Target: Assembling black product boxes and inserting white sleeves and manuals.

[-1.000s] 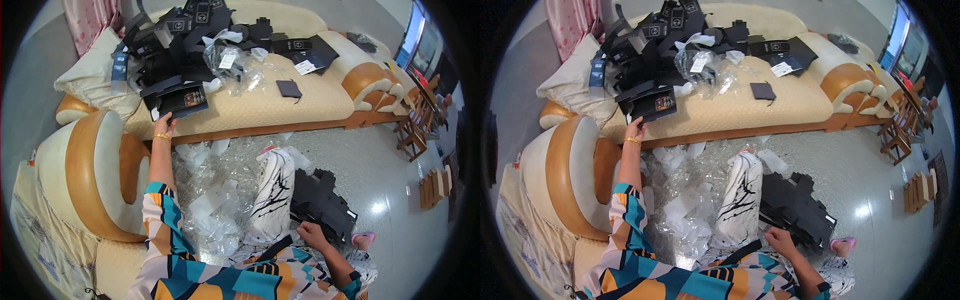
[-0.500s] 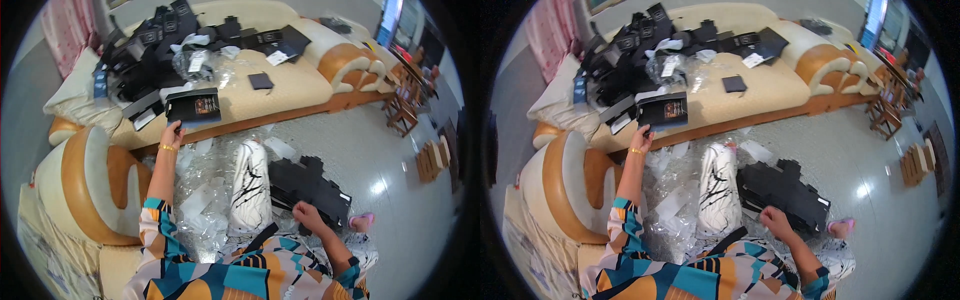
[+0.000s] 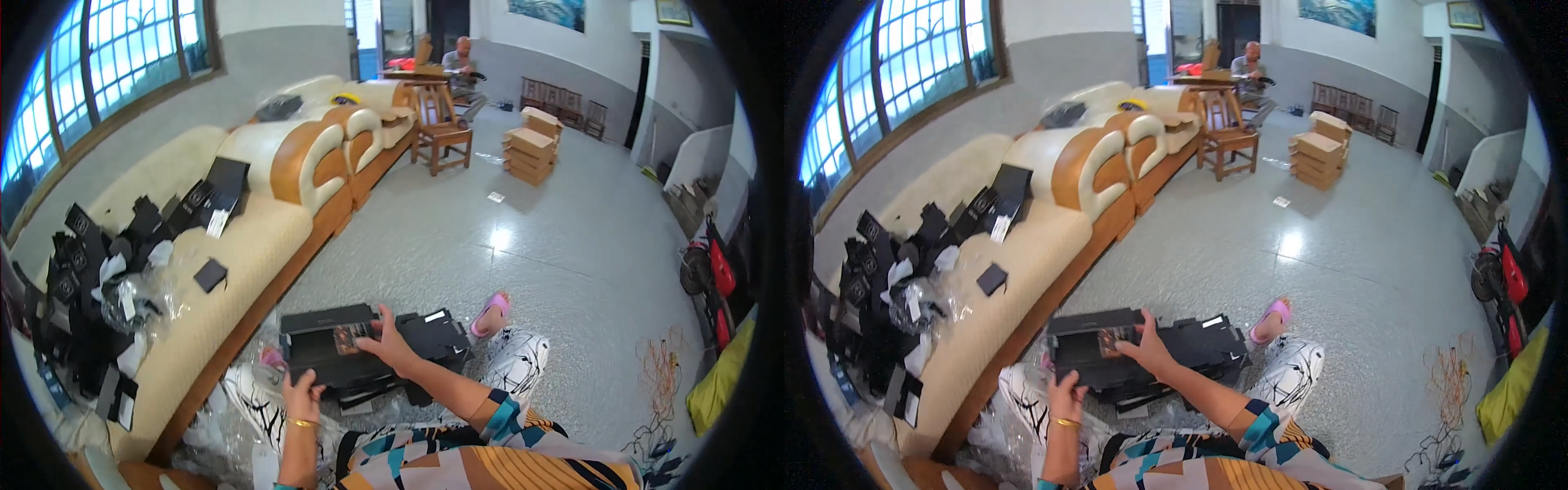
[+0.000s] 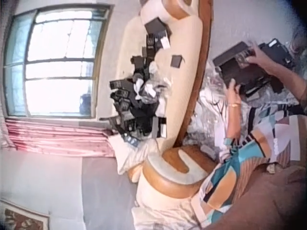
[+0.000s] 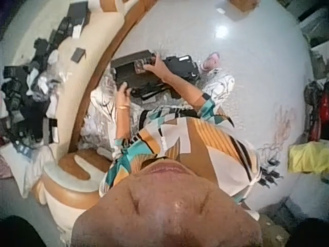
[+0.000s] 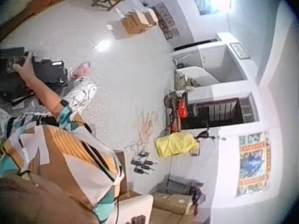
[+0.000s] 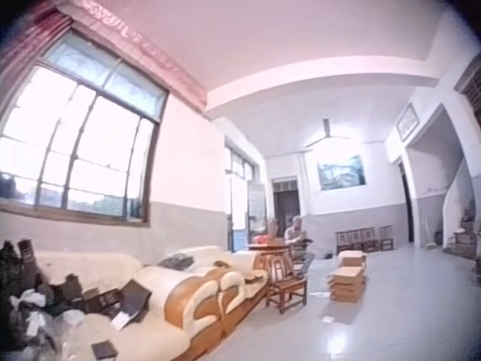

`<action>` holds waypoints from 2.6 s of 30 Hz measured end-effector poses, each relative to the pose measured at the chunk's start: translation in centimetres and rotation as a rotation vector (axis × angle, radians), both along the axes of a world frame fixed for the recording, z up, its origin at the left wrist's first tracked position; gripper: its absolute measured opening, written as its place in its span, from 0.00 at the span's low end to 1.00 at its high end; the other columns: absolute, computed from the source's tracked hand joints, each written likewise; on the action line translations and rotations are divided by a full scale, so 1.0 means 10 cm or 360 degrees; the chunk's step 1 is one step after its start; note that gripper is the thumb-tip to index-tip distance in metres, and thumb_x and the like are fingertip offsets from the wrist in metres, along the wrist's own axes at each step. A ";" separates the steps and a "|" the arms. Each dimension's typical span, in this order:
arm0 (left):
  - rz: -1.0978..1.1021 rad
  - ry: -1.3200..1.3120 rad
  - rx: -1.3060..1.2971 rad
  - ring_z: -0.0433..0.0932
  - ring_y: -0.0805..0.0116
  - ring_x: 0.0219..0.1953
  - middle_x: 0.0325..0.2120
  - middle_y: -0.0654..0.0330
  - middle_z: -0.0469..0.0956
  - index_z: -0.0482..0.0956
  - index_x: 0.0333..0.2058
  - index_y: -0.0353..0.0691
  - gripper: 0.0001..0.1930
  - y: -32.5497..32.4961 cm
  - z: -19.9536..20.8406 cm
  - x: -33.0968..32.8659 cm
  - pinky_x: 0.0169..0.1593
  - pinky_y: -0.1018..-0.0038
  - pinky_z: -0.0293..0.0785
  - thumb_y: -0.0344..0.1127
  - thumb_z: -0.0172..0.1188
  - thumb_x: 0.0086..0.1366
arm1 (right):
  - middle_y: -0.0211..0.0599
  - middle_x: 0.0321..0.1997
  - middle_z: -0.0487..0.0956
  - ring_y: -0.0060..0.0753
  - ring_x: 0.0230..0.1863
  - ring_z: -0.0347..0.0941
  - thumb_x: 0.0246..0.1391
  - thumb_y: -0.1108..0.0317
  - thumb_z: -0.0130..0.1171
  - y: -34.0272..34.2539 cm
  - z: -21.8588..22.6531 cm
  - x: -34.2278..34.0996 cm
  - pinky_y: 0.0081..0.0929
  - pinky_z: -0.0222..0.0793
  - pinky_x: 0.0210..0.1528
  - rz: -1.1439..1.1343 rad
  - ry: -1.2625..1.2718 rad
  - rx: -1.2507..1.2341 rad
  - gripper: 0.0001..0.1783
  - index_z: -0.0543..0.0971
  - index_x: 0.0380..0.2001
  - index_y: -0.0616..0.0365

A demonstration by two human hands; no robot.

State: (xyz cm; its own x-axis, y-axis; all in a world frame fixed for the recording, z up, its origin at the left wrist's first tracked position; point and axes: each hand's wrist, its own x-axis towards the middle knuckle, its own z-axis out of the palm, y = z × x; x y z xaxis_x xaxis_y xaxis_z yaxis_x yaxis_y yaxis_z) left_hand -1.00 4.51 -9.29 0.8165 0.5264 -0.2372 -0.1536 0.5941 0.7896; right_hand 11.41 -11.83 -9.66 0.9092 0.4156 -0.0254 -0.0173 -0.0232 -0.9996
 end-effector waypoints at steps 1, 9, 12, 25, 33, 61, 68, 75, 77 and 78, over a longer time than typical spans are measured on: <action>-0.0056 0.0012 -0.0029 0.75 0.69 0.26 0.29 0.60 0.74 0.67 0.40 0.38 0.15 -0.12 -0.07 0.05 0.21 0.78 0.75 0.23 0.55 0.51 | 0.53 0.55 0.59 0.44 0.52 0.61 0.40 0.63 0.60 -0.07 -0.07 0.03 0.33 0.57 0.52 -0.0051 -0.0081 -0.0117 0.49 0.41 0.60 0.54; -0.0398 0.0132 0.0007 0.75 0.73 0.25 0.28 0.62 0.73 0.66 0.43 0.37 0.18 -0.39 -0.41 0.02 0.20 0.80 0.73 0.24 0.55 0.51 | 0.59 0.47 0.67 0.52 0.50 0.65 0.39 0.73 0.50 -0.76 -0.45 0.04 0.32 0.58 0.51 -0.0124 -0.0161 -0.0348 0.41 0.48 0.59 0.54; -0.0426 0.0234 0.0077 0.71 0.77 0.22 0.25 0.65 0.71 0.62 0.48 0.40 0.25 -0.35 -0.45 -0.02 0.17 0.82 0.69 0.24 0.56 0.50 | 0.60 0.46 0.68 0.55 0.49 0.64 0.40 0.73 0.49 -0.89 -0.62 0.01 0.34 0.59 0.50 -0.0129 -0.0130 -0.0406 0.39 0.49 0.58 0.53; -0.0384 0.0421 0.0551 0.64 0.80 0.22 0.24 0.69 0.63 0.54 0.54 0.38 0.36 -0.41 -0.68 -0.03 0.22 0.84 0.61 0.22 0.61 0.45 | 0.62 0.45 0.68 0.58 0.46 0.66 0.43 0.74 0.44 -0.96 -0.78 -0.27 0.39 0.60 0.48 -0.0129 -0.0229 -0.0416 0.35 0.49 0.58 0.55; -0.0278 0.0308 0.0851 0.70 0.71 0.35 0.36 0.58 0.72 0.59 0.49 0.32 0.30 -0.33 -0.99 0.03 0.39 0.76 0.68 0.26 0.62 0.47 | 0.56 0.43 0.70 0.54 0.44 0.69 0.47 0.75 0.42 -0.89 -0.87 -0.30 0.36 0.63 0.45 -0.0241 -0.0416 -0.0314 0.30 0.53 0.56 0.55; -0.0628 0.0193 0.0682 0.64 0.82 0.22 0.22 0.70 0.72 0.74 0.29 0.36 0.08 -0.28 -0.99 0.10 0.28 0.84 0.62 0.36 0.56 0.57 | 0.31 0.30 0.75 0.21 0.31 0.69 0.52 0.63 0.52 -1.25 -0.73 0.01 0.20 0.65 0.34 0.0102 -0.0013 -0.0308 0.13 0.74 0.36 0.61; -0.0591 -0.0284 0.1850 0.71 0.71 0.30 0.29 0.59 0.73 0.71 0.37 0.35 0.10 0.70 -0.15 0.51 0.35 0.78 0.68 0.34 0.51 0.59 | 0.27 0.28 0.74 0.18 0.27 0.66 0.53 0.54 0.50 -1.25 -0.62 -0.01 0.19 0.63 0.28 -0.0095 0.0389 0.0206 0.19 0.75 0.32 0.62; -0.0609 0.0649 0.1383 0.72 0.72 0.30 0.27 0.59 0.75 0.74 0.35 0.34 0.18 2.31 -0.41 0.75 0.35 0.76 0.67 0.46 0.55 0.56 | 0.28 0.29 0.74 0.18 0.29 0.67 0.52 0.53 0.51 -1.33 -0.83 0.04 0.18 0.63 0.31 -0.0170 0.0534 0.0095 0.20 0.75 0.33 0.62; -0.0747 0.0871 0.0794 0.72 0.71 0.29 0.25 0.59 0.75 0.75 0.34 0.34 0.19 2.85 -1.27 0.70 0.34 0.74 0.68 0.47 0.55 0.55 | 0.27 0.33 0.73 0.18 0.35 0.66 0.53 0.56 0.51 -1.27 -0.60 -0.04 0.20 0.63 0.37 -0.0128 0.0538 0.0184 0.19 0.74 0.37 0.61; -0.0853 0.1069 0.0200 0.72 0.69 0.27 0.23 0.58 0.74 0.75 0.33 0.34 0.21 3.11 -1.65 0.65 0.33 0.73 0.68 0.49 0.56 0.54 | 0.27 0.33 0.73 0.18 0.35 0.66 0.53 0.56 0.51 -1.23 -0.62 -0.04 0.20 0.63 0.37 -0.0114 0.0534 0.0183 0.19 0.74 0.37 0.61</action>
State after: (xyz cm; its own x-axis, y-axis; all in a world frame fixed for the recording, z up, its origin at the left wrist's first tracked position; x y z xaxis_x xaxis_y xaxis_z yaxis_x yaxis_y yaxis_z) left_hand 5.54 35.60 -25.75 0.6700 0.1654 -0.7237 0.6440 0.3553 0.6775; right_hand 11.03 -24.12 -15.88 0.8850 0.3687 -0.2842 -0.3424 0.1020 -0.9340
